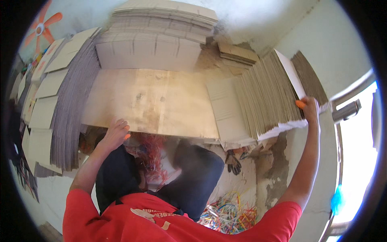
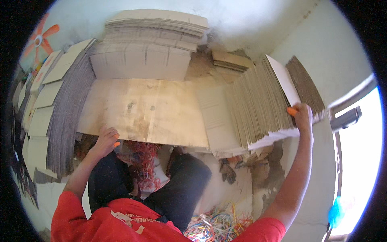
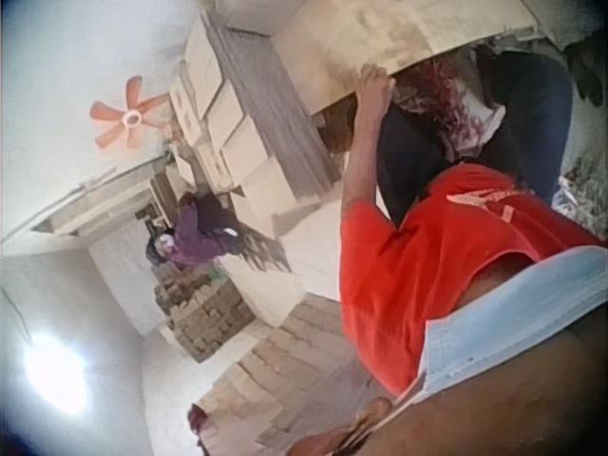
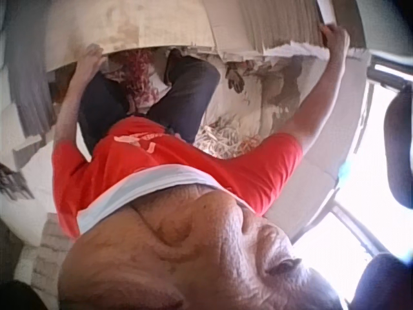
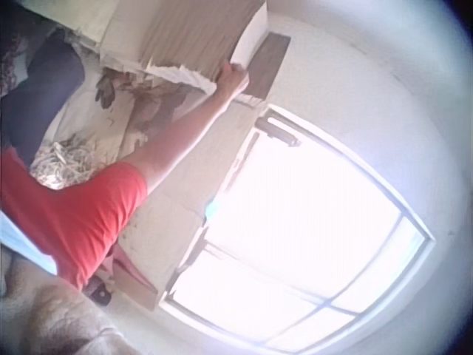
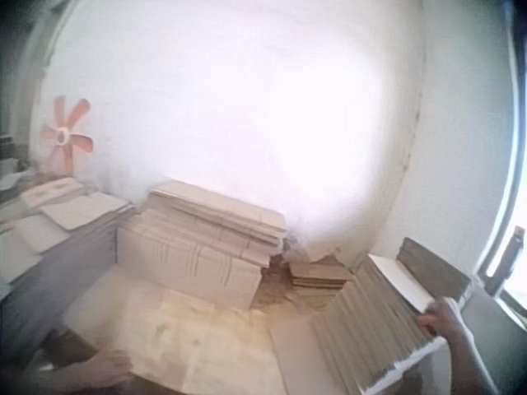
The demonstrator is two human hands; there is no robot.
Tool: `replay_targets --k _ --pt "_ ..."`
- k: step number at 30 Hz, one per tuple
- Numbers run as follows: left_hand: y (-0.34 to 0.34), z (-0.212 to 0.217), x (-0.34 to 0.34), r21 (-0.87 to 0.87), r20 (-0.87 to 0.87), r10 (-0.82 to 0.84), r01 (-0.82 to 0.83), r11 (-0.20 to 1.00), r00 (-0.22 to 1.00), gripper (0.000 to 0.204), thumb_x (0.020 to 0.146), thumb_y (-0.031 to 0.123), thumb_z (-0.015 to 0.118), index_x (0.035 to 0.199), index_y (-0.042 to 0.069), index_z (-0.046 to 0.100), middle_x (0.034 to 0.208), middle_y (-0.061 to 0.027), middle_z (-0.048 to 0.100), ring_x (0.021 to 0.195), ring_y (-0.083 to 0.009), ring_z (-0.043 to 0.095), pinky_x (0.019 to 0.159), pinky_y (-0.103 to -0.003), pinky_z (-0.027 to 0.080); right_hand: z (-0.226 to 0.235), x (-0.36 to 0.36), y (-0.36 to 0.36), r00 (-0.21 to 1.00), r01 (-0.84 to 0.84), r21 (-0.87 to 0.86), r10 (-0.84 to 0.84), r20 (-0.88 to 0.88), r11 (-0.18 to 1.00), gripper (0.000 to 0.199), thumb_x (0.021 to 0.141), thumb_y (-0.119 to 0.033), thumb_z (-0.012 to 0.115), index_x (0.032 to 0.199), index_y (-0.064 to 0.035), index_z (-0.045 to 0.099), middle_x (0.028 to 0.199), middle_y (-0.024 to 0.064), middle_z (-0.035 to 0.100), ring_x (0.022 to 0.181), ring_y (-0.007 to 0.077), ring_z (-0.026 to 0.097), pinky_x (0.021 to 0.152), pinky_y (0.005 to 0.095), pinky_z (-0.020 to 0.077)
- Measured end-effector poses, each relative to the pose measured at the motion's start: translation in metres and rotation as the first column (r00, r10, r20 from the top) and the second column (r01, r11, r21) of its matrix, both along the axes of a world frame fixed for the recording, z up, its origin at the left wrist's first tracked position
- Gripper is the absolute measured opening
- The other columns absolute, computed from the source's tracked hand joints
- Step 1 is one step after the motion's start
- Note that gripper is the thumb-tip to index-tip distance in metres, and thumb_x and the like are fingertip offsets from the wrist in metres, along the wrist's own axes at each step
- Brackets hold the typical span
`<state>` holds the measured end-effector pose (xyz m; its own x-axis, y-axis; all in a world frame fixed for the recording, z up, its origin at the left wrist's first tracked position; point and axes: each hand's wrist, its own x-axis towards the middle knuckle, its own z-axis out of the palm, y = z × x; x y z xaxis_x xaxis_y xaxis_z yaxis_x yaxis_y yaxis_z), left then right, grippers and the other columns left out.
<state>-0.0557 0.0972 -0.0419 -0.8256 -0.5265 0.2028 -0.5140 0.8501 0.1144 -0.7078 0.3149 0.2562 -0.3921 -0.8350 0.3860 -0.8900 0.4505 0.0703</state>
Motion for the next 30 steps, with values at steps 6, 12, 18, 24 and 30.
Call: replay_targets --k 6,12,18,24,30 --pt "-0.009 0.000 -0.010 0.147 -0.006 -0.029 0.030 0.989 1.000 0.035 0.073 0.019 0.073 0.103 0.005 0.061 0.107 -0.0116 0.059 0.113 -0.0289 0.052 0.100 -0.043 0.036 0.014 -0.012 0.009 0.962 0.195 -0.076 -0.206 -0.180 0.978 0.010 0.083 -0.006 0.061 0.089 0.0012 0.066 0.081 0.0213 0.066 0.069 0.0348 0.064 0.060 0.0423 0.0478" --pt "-0.039 0.027 -0.053 0.705 -0.464 0.330 0.117 0.699 0.822 0.065 0.077 0.019 0.075 0.135 0.006 0.049 0.133 -0.0150 0.053 0.123 -0.0275 0.049 0.102 -0.042 0.039 -0.014 0.180 -0.095 0.967 -0.244 -0.585 0.152 -0.202 0.773 0.026 0.091 0.004 0.050 0.116 0.0019 0.057 0.114 0.0155 0.065 0.088 0.0264 0.069 0.077 0.0359 0.0570" --pt "-0.090 0.059 -0.131 0.750 -0.549 0.736 0.622 0.224 0.396 0.060 0.083 0.020 0.072 0.134 -0.001 0.048 0.128 -0.0159 0.056 0.119 -0.0223 0.055 0.097 -0.037 0.046 -0.120 0.293 -0.163 0.638 0.013 -0.623 0.473 0.608 0.782 0.030 0.084 0.002 0.067 0.114 0.0037 0.064 0.098 0.0091 0.068 0.091 0.0151 0.062 0.089 0.0296 0.0514" --pt "-0.128 0.059 -0.142 0.794 -0.383 0.876 0.590 0.149 0.294 0.031 0.082 0.010 0.071 0.107 -0.005 0.060 0.098 -0.0117 0.068 0.085 -0.0195 0.068 0.077 -0.032 0.055 -0.188 0.307 -0.202 0.334 0.008 -0.618 0.581 0.742 0.786 0.038 0.084 0.002 0.068 0.121 0.0047 0.060 0.103 0.0085 0.067 0.087 0.0124 0.060 0.076 0.0267 0.0531" --pt "-0.199 0.061 -0.180 0.894 -0.413 0.588 0.189 0.406 0.695 0.027 0.081 0.009 0.072 0.104 -0.001 0.062 0.098 -0.0102 0.068 0.087 -0.0196 0.067 0.077 -0.031 0.054 -0.166 0.307 -0.214 0.476 0.027 -0.693 0.600 0.643 0.721 0.070 0.081 0.011 0.065 0.143 -0.0071 0.039 0.126 0.0112 0.056 0.084 0.0123 0.060 0.044 0.0197 0.0507"
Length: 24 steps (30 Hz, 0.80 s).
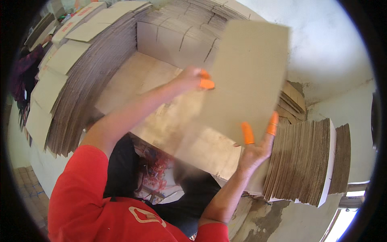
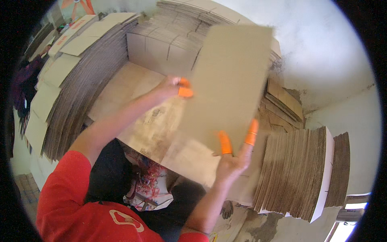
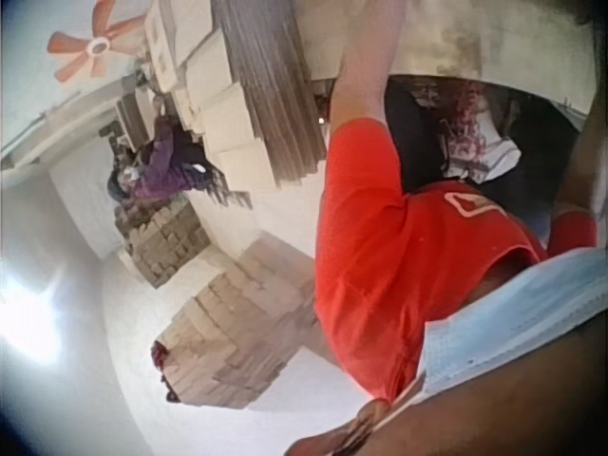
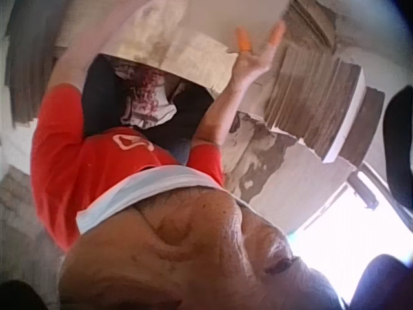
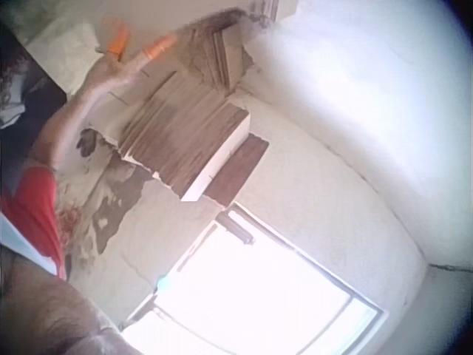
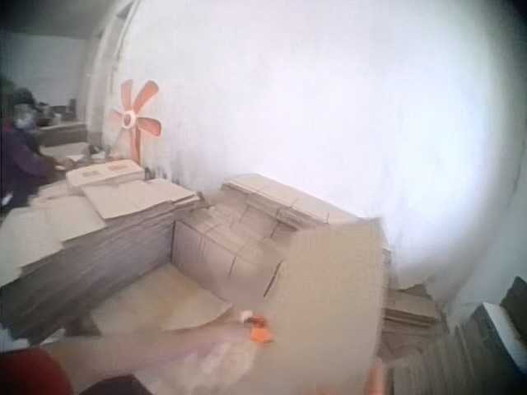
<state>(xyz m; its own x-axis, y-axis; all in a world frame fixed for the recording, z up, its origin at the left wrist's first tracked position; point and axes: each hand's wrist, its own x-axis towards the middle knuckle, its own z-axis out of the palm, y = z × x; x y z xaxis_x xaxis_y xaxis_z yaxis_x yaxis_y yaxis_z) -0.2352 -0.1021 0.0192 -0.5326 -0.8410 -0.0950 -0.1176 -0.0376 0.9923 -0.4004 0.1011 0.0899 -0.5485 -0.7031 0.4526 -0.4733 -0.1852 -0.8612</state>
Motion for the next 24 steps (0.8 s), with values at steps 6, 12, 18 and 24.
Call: replay_targets --k 6,12,18,24 --pt "-0.081 -0.002 -0.059 -0.890 0.304 0.368 0.124 0.438 0.879 0.047 0.071 0.004 0.072 0.114 0.005 0.053 0.108 -0.0127 0.057 0.106 -0.0297 0.053 0.086 -0.041 0.047 -0.030 -0.066 -0.005 0.837 0.399 -0.128 -0.417 -0.354 0.908 0.073 0.082 -0.001 0.071 0.146 -0.0168 0.039 0.133 0.0107 0.057 0.080 0.0119 0.063 0.056 0.0243 0.0539" --pt "-0.122 -0.010 -0.086 -0.910 0.412 0.497 0.315 0.270 0.763 0.044 0.071 0.005 0.072 0.111 0.006 0.053 0.104 -0.0121 0.057 0.105 -0.0301 0.051 0.087 -0.042 0.047 -0.044 -0.063 -0.014 0.835 0.432 -0.081 -0.433 -0.340 0.898 0.071 0.082 -0.002 0.071 0.145 -0.0139 0.039 0.138 0.0130 0.051 0.085 0.0140 0.065 0.049 0.0244 0.0542" --pt "-0.143 -0.006 -0.086 -0.821 0.438 0.371 0.196 0.536 0.819 0.029 0.078 0.006 0.067 0.106 0.009 0.061 0.102 -0.0078 0.061 0.103 -0.0274 0.055 0.084 -0.039 0.050 -0.045 -0.054 -0.020 0.883 0.296 -0.211 -0.351 -0.313 0.932 0.076 0.082 0.010 0.065 0.147 -0.0132 0.033 0.147 0.0144 0.040 0.102 0.0173 0.061 0.050 0.0232 0.0570" --pt "-0.125 -0.006 -0.079 -0.901 0.368 0.346 0.240 0.361 0.863 0.024 0.082 0.007 0.062 0.105 0.011 0.063 0.099 -0.0099 0.063 0.098 -0.0296 0.059 0.082 -0.040 0.050 -0.049 -0.054 -0.018 0.908 0.217 -0.217 -0.279 -0.313 0.952 0.076 0.083 0.013 0.062 0.148 -0.0139 0.030 0.149 0.0142 0.037 0.099 0.0171 0.061 0.054 0.0233 0.0573"
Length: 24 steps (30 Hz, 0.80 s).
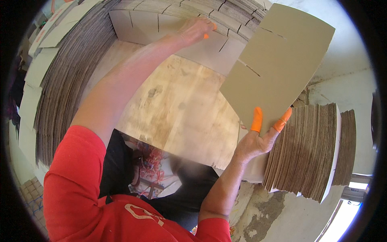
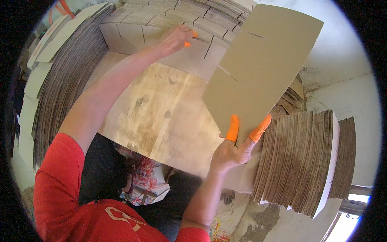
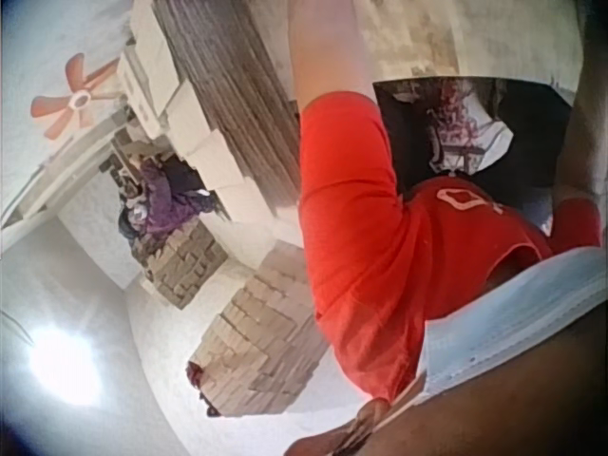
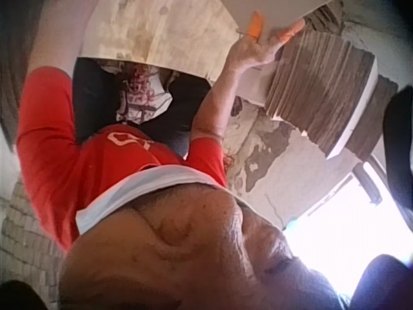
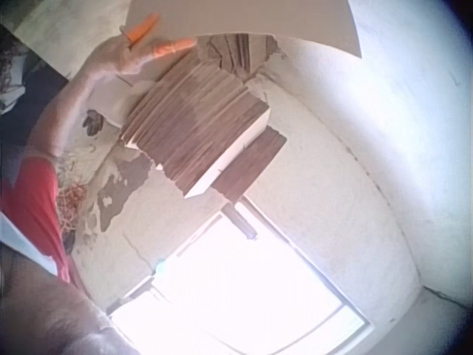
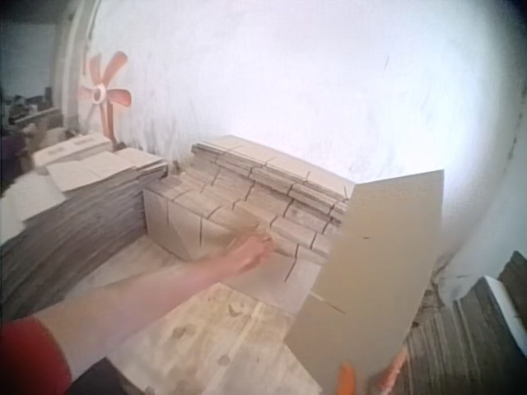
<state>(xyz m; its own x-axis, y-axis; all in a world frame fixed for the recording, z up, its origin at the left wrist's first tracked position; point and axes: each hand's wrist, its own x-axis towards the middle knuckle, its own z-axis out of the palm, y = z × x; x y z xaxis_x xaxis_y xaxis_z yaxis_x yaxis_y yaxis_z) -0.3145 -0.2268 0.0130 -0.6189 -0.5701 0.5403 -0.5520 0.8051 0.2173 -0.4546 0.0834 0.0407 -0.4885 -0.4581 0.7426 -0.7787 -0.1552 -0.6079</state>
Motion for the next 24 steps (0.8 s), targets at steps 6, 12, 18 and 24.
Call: replay_targets --k 6,12,18,24 --pt "0.004 -0.004 -0.003 0.034 0.132 0.065 -0.070 0.997 0.989 0.019 0.081 0.010 0.063 0.100 0.012 0.065 0.100 -0.0123 0.062 0.095 -0.0289 0.060 0.080 -0.040 0.050 0.004 0.009 -0.002 0.996 0.026 0.012 -0.027 0.085 1.000 0.071 0.082 0.014 0.062 0.144 -0.0097 0.038 0.140 0.0112 0.046 0.084 0.0120 0.059 0.041 0.0196 0.0487" --pt "0.000 -0.014 0.000 -0.365 0.117 -0.089 0.126 0.922 0.989 0.016 0.078 0.009 0.063 0.094 0.008 0.060 0.087 -0.0069 0.056 0.092 -0.0247 0.055 0.085 -0.036 0.046 0.001 0.006 -0.002 0.996 0.019 -0.015 -0.018 0.088 1.000 0.071 0.081 0.016 0.062 0.144 -0.0092 0.039 0.140 0.0108 0.047 0.085 0.0117 0.058 0.041 0.0195 0.0484" --pt "0.009 -0.018 0.001 -0.271 0.112 -0.041 0.070 0.960 0.993 0.028 0.079 0.007 0.062 0.106 0.011 0.055 0.089 -0.0094 0.057 0.095 -0.0268 0.055 0.082 -0.038 0.046 -0.004 -0.001 -0.001 0.998 0.046 -0.036 -0.044 0.033 0.998 0.070 0.082 0.014 0.062 0.144 -0.0097 0.039 0.139 0.0108 0.047 0.085 0.0112 0.058 0.041 0.0204 0.0489" --pt "0.023 0.000 0.002 0.153 0.348 -0.040 -0.015 0.988 0.937 0.026 0.075 0.004 0.063 0.101 0.007 0.058 0.087 -0.0147 0.064 0.088 -0.0347 0.062 0.074 -0.044 0.050 -0.004 0.005 0.001 0.993 0.039 0.035 -0.043 0.112 0.999 0.069 0.084 0.009 0.064 0.144 -0.0116 0.039 0.138 0.0092 0.049 0.081 0.0100 0.059 0.044 0.0205 0.0508"
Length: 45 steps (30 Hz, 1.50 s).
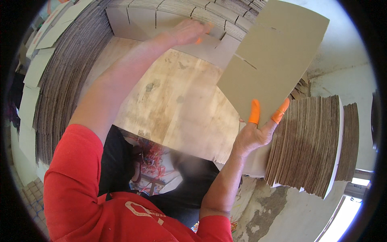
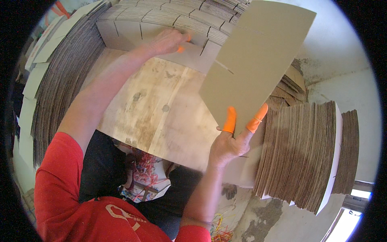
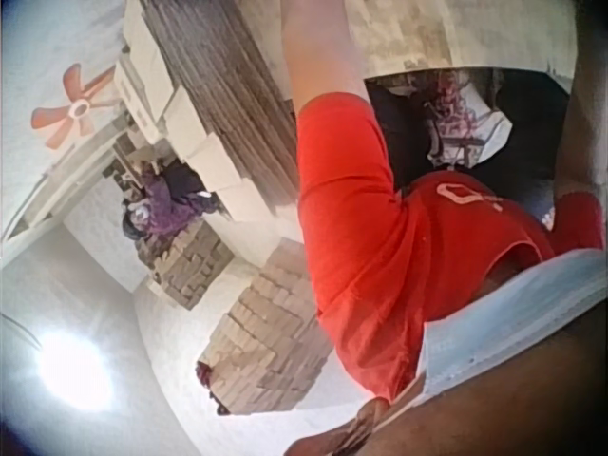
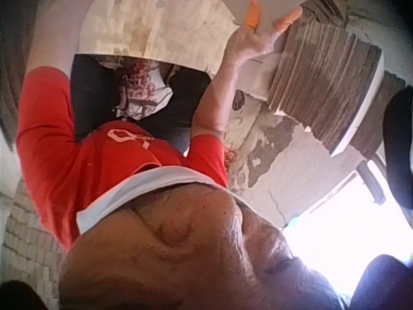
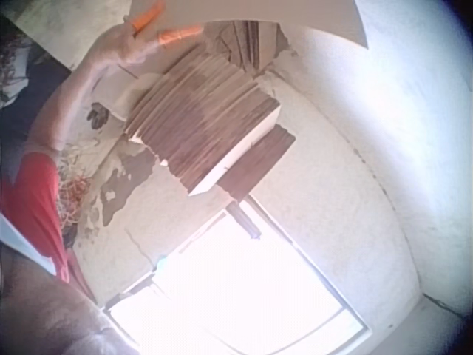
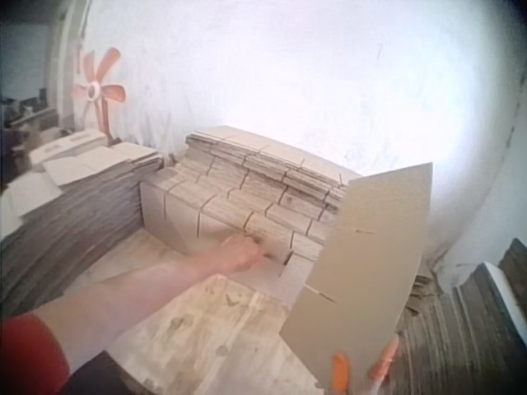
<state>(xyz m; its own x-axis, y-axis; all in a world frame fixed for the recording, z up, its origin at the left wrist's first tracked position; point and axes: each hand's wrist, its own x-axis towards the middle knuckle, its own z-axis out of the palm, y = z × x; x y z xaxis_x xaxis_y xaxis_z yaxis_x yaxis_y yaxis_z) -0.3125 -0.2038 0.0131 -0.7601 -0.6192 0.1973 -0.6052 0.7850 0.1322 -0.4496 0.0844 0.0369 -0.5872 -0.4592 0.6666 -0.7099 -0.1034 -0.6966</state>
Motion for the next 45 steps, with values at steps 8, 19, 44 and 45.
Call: replay_targets --k 8,19,44,45 --pt "0.013 0.005 0.003 -0.151 0.039 -0.287 0.289 0.945 0.957 0.015 0.074 0.008 0.060 0.087 0.006 0.068 0.087 -0.0143 0.068 0.086 -0.0343 0.065 0.066 -0.045 0.051 0.000 0.006 0.000 0.990 -0.010 0.068 0.020 -0.141 0.998 0.070 0.084 0.002 0.069 0.145 -0.0104 0.039 0.137 0.0095 0.055 0.065 0.0067 0.055 0.053 0.0218 0.0478" --pt "0.045 0.023 -0.005 -0.163 0.092 -0.320 0.331 0.929 0.943 0.012 0.077 0.009 0.057 0.069 0.003 0.064 0.076 -0.0168 0.065 0.074 -0.0354 0.065 0.057 -0.046 0.049 0.002 -0.008 0.011 0.968 0.006 0.116 0.023 -0.249 0.993 0.070 0.081 0.009 0.068 0.143 -0.0099 0.042 0.143 0.0072 0.047 0.091 0.0095 0.063 0.060 0.0206 0.0526" --pt "0.104 0.044 -0.009 -0.138 0.008 -0.277 0.275 0.951 0.961 0.006 0.067 -0.002 0.062 0.071 0.001 0.064 0.073 -0.0174 0.062 0.086 -0.0330 0.064 0.065 -0.044 0.052 -0.012 -0.015 0.008 0.919 0.116 0.125 -0.059 -0.389 0.985 0.066 0.082 0.000 0.071 0.142 -0.0073 0.043 0.106 0.0089 0.070 0.047 0.0123 0.048 0.045 0.0259 0.0441" --pt "0.103 0.042 -0.009 -0.138 0.004 -0.269 0.267 0.954 0.963 0.006 0.067 -0.002 0.062 0.072 0.001 0.064 0.074 -0.0181 0.063 0.084 -0.0338 0.064 0.065 -0.045 0.052 -0.012 -0.014 0.010 0.921 0.114 0.151 -0.048 -0.386 0.982 0.066 0.082 0.001 0.071 0.142 -0.0069 0.043 0.105 0.0086 0.070 0.047 0.0125 0.049 0.045 0.0255 0.0445"
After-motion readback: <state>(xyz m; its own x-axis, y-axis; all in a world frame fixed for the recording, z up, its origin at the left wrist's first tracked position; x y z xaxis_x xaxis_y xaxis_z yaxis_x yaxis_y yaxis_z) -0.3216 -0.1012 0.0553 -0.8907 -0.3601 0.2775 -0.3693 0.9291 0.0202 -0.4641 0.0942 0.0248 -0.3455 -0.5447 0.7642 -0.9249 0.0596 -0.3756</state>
